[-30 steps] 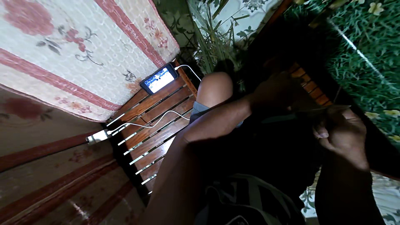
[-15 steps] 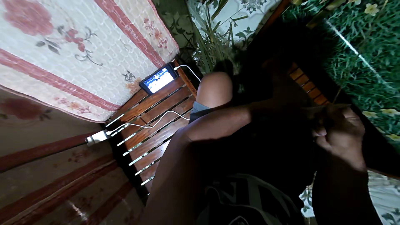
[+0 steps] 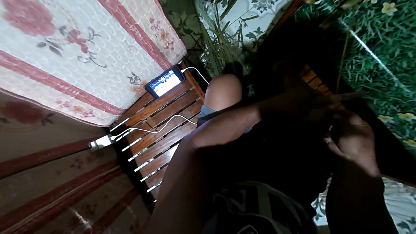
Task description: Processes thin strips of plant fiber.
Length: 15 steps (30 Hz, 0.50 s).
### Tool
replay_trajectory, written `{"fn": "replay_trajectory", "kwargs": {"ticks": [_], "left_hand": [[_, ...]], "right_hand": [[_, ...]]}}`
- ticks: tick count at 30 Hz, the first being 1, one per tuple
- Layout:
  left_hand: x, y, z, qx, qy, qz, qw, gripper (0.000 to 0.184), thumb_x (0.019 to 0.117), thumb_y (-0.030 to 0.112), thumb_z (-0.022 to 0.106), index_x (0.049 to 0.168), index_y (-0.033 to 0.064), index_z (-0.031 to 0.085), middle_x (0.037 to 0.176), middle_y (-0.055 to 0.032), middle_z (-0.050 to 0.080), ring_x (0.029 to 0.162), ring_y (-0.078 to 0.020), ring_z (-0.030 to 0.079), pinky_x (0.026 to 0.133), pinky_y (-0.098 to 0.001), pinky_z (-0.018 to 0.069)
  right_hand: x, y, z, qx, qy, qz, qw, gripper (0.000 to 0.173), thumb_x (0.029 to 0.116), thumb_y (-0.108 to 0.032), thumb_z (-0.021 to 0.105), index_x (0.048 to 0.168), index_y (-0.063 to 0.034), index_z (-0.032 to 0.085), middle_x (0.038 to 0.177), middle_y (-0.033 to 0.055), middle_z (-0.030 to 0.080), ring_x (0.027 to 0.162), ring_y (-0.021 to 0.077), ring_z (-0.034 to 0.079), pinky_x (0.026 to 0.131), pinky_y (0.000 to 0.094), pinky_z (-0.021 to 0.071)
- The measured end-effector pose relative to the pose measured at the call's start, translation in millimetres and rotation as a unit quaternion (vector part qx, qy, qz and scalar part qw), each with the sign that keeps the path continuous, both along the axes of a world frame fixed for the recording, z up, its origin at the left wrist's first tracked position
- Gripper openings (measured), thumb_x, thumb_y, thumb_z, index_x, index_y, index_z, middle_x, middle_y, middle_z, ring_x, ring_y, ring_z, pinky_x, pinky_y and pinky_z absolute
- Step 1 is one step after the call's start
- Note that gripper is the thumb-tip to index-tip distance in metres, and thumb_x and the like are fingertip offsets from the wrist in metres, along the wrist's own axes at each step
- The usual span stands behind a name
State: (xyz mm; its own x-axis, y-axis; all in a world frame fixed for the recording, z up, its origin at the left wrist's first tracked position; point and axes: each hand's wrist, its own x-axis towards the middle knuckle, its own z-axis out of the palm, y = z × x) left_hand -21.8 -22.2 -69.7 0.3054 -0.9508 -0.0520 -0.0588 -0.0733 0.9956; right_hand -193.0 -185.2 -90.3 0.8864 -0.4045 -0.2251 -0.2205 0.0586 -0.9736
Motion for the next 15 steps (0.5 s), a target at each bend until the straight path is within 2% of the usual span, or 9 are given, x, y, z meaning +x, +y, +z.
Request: {"fn": "replay_trajectory", "kwargs": {"ticks": [2,5,6,8,10,12,13,15], "left_hand": [[-4,-4,-7,-0.025,0.016,-0.005,1.000,0.035,0.1103,0.022,0.046,0.120,-0.0058,0.065,0.099,-0.0163,0.070,0.087,-0.0185,0.067,0.083,-0.0359,0.0574],[-10,-8,-10,-0.023,0.067,0.004,0.997,0.035,0.1080,0.017,0.051,0.135,-0.0026,0.059,0.107,-0.0164,0.070,0.090,-0.0164,0.068,0.082,-0.0332,0.0574],[-9,-8,-9,-0.013,0.088,0.003,0.996,0.037,0.1081,0.017,0.051,0.140,-0.0006,0.056,0.107,-0.0162,0.070,0.087,-0.0160,0.067,0.078,-0.0321,0.0575],[-9,-4,0,0.000,0.137,0.008,0.991,0.035,0.1086,0.018,0.051,0.137,-0.0008,0.056,0.088,-0.0123,0.066,0.068,-0.0120,0.060,0.061,-0.0265,0.0527],[-6,5,14,0.013,0.177,0.001,0.984,0.032,0.1101,0.019,0.047,0.130,-0.0023,0.059,0.076,-0.0080,0.060,0.058,-0.0090,0.054,0.053,-0.0225,0.0473],[-3,9,20,0.023,0.197,0.004,0.980,0.031,0.1108,0.021,0.045,0.122,-0.0033,0.062,0.073,-0.0063,0.058,0.056,-0.0083,0.053,0.051,-0.0216,0.0467],[-1,10,21,0.029,0.198,0.009,0.980,0.032,0.1110,0.021,0.045,0.122,-0.0039,0.062,0.073,-0.0070,0.058,0.056,-0.0093,0.053,0.051,-0.0228,0.0462],[5,9,21,0.040,0.193,0.030,0.980,0.033,0.1113,0.023,0.044,0.124,-0.0031,0.060,0.078,-0.0085,0.058,0.059,-0.0108,0.053,0.053,-0.0245,0.0473]], "right_hand": [[-1,-1,0,-0.013,-0.003,0.017,1.000,0.026,0.1066,-0.011,0.041,0.122,-0.0160,0.061,0.083,-0.0132,0.065,0.051,-0.0023,0.049,0.044,0.0144,0.0442],[1,3,7,-0.045,0.015,0.031,0.998,0.025,0.1037,-0.009,0.045,0.120,-0.0145,0.063,0.086,-0.0127,0.066,0.053,-0.0030,0.051,0.046,0.0138,0.0449],[1,4,9,-0.058,0.023,0.037,0.997,0.023,0.1031,-0.010,0.048,0.120,-0.0135,0.063,0.087,-0.0123,0.065,0.055,-0.0028,0.052,0.047,0.0139,0.0459],[1,5,9,-0.070,0.022,0.039,0.997,0.020,0.1003,-0.013,0.054,0.118,-0.0111,0.062,0.088,-0.0115,0.065,0.061,-0.0019,0.056,0.052,0.0153,0.0501],[0,6,7,-0.065,0.012,0.035,0.997,0.018,0.0985,-0.012,0.055,0.115,-0.0110,0.062,0.086,-0.0120,0.065,0.062,-0.0011,0.059,0.054,0.0163,0.0527],[-1,10,10,-0.081,0.034,0.027,0.996,0.016,0.0983,-0.010,0.052,0.111,-0.0106,0.063,0.078,-0.0132,0.065,0.057,-0.0018,0.057,0.052,0.0153,0.0518],[-2,10,12,-0.118,0.063,0.033,0.991,0.018,0.0988,-0.011,0.052,0.114,-0.0065,0.062,0.078,-0.0113,0.063,0.057,-0.0020,0.057,0.052,0.0153,0.0518],[-7,5,14,-0.232,0.131,0.071,0.961,0.030,0.1021,-0.018,0.053,0.122,0.0027,0.061,0.083,-0.0021,0.062,0.060,-0.0009,0.055,0.055,0.0190,0.0513]]}}
